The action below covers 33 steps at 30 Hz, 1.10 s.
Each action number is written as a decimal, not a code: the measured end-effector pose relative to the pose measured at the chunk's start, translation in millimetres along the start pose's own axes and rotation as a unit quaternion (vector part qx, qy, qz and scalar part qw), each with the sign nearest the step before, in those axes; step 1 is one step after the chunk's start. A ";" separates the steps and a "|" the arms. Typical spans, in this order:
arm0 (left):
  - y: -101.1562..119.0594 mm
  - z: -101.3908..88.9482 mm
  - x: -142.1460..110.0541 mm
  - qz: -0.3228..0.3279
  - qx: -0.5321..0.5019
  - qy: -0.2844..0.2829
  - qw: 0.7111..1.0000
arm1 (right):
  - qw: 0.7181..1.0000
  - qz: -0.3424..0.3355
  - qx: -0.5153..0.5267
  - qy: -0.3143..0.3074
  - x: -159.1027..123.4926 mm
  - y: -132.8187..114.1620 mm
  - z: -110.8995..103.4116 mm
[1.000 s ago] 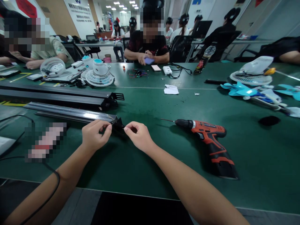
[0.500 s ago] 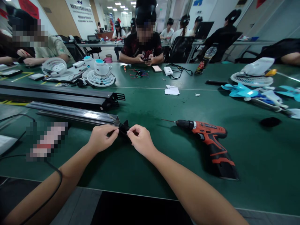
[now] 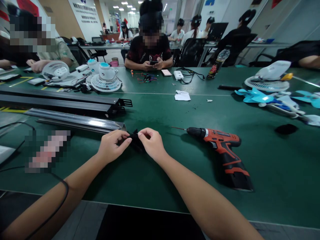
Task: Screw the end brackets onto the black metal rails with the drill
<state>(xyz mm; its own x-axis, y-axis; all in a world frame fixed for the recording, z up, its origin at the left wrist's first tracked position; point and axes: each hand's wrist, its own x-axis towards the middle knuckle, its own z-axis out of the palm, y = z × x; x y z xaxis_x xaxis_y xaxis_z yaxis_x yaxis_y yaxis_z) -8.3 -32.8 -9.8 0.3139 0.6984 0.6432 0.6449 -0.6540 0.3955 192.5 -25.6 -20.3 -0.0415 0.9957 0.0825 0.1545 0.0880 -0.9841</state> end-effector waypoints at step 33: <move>0.7 5.1 2.5 -0.017 -0.014 -0.020 1.000 | 0.974 -0.163 -0.155 -0.001 5.8 0.9 4.9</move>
<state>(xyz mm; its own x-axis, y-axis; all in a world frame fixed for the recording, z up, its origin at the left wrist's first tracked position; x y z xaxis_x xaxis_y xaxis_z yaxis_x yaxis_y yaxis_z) -3.5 -30.0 -11.3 0.3196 0.7314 0.6024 0.6361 -0.6368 0.4357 187.6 -19.9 -21.5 -0.1393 0.9132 0.3829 0.4229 0.4045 -0.8109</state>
